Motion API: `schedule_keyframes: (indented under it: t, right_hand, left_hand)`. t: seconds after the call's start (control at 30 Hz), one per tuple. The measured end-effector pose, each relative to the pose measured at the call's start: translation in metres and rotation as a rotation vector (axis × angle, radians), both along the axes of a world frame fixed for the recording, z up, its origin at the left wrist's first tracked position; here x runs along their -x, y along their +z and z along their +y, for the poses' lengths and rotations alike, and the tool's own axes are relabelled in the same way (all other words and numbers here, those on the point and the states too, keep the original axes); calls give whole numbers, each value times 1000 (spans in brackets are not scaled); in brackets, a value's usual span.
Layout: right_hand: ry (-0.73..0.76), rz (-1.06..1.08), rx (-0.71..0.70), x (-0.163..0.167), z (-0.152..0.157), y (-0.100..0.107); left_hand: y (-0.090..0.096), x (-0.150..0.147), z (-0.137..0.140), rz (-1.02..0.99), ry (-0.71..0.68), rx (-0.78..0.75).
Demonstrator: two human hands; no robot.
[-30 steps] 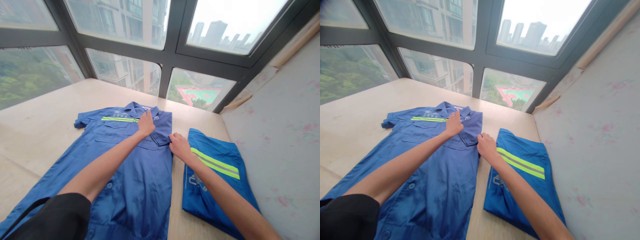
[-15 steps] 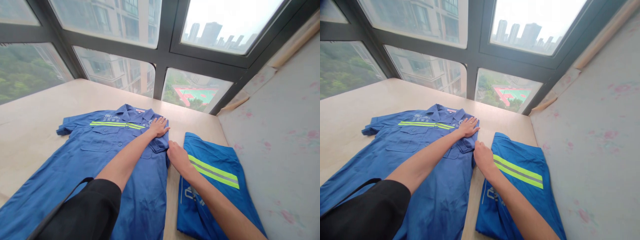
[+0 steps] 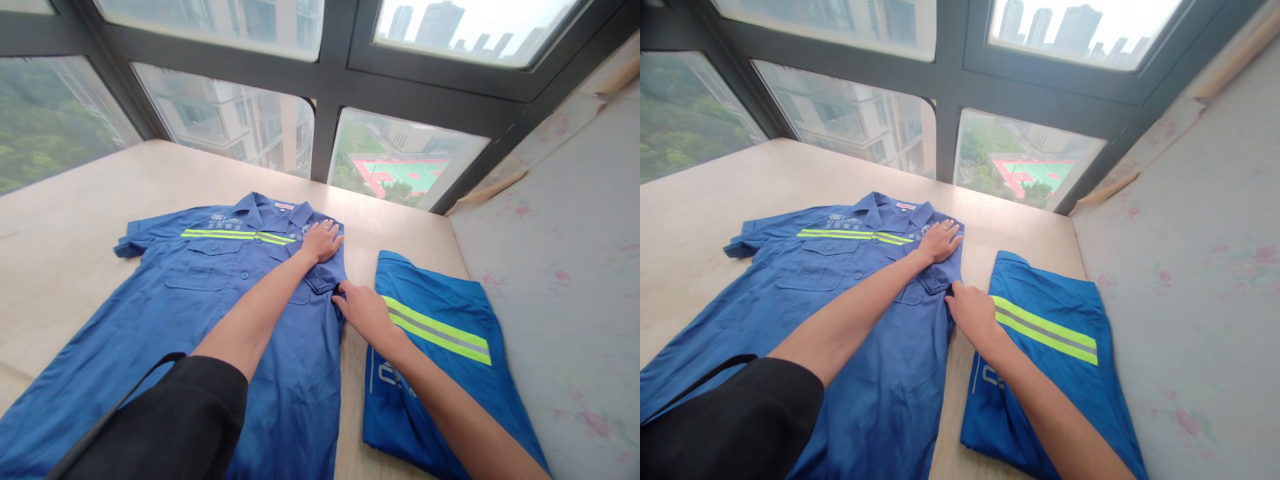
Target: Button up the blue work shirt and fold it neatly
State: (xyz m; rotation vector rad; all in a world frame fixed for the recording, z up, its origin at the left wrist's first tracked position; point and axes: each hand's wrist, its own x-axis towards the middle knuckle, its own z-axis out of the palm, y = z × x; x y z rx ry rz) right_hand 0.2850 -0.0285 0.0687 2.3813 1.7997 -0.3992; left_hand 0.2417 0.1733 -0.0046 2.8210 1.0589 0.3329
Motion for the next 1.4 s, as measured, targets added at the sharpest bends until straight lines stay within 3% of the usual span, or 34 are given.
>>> schedule_keyframes:
  t: [0.13,0.27,0.5,0.63,0.77,0.83,0.93,1.07,1.27,1.4]
  right_hand:
    - [-33,-37,17,-5,-5,-3]
    - [36,-69,32,-12,-11,1]
    - [132,-157,203,-13,-17,19]
    - [165,-154,107,-5,-27,21]
    - [425,-70,-66,4,-39,10]
    - [583,-5,-116,3,-45,-1]
    - [697,68,-146,-6,-54,-19]
    - [726,92,-106,-18,-61,-24]
    - [657,50,38,-7,-60,2]
    - [623,13,120,0,-61,12]
  left_hand:
    - [1,0,2,70,-23,39]
    - [2,0,4,116,-26,76]
    - [0,-1,3,64,-25,73]
    - [1,-1,0,-53,2,0]
    - [5,2,-3,-120,-6,-74]
    - [6,3,-4,-126,-37,-106]
    - [5,2,-3,-70,-94,-88]
    - [0,-1,1,15,-78,-10]
    - [-3,-4,2,76,3,35]
    - [-3,0,-6,-3,37,-28]
